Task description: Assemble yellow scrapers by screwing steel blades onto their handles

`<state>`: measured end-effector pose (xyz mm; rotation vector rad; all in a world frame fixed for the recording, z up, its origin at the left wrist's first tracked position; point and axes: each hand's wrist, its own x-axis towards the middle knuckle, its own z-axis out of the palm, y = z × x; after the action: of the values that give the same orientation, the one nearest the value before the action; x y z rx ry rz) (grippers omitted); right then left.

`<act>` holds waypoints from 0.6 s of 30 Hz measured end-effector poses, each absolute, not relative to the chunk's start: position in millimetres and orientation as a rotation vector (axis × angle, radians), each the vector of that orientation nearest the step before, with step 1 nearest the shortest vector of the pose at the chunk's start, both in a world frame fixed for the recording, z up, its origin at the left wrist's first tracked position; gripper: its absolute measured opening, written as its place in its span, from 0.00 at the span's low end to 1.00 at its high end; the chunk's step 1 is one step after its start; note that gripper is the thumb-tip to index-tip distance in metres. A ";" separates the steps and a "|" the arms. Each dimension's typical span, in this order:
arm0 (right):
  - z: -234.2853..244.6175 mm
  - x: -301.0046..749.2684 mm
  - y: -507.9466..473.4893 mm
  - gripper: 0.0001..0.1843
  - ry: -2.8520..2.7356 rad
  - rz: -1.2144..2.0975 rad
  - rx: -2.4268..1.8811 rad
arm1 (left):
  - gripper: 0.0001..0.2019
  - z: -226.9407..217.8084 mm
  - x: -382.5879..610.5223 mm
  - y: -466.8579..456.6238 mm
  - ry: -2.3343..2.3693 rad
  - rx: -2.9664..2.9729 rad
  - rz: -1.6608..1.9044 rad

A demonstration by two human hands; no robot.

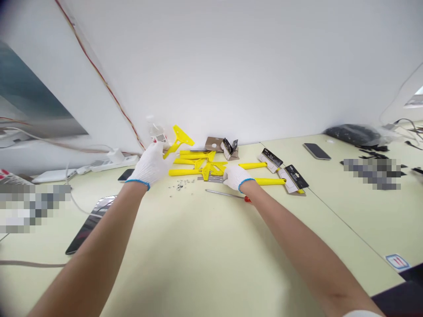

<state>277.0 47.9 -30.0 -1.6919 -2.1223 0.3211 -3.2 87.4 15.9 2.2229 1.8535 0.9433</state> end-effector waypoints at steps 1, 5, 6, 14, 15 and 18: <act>-30.9 276.5 48.5 0.21 -2.112 0.322 -1.688 | 0.17 12.8 -4.7 79.3 1.867 2.229 0.936; -37.9 275.1 51.0 0.20 -2.032 0.302 -1.687 | 0.20 1.6 -12.3 54.2 1.907 2.170 0.903; -40.1 275.1 51.4 0.18 -2.004 0.292 -1.693 | 0.19 -0.1 -14.5 49.8 1.912 2.155 0.895; -50.0 280.8 55.8 0.22 -1.870 0.246 -1.750 | 0.19 -4.7 -28.8 37.9 1.943 2.052 0.871; -49.6 282.1 57.7 0.20 -1.871 0.249 -1.754 | 0.19 -6.3 -30.2 38.7 1.949 2.045 0.874; -47.1 285.9 64.6 0.22 -1.901 0.268 -1.766 | 0.18 -12.4 -33.8 41.9 1.966 2.030 0.865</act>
<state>285.9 64.6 -47.1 -1.7657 -1.9013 0.2677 -33.8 41.9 -12.4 2.0298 1.9658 0.8655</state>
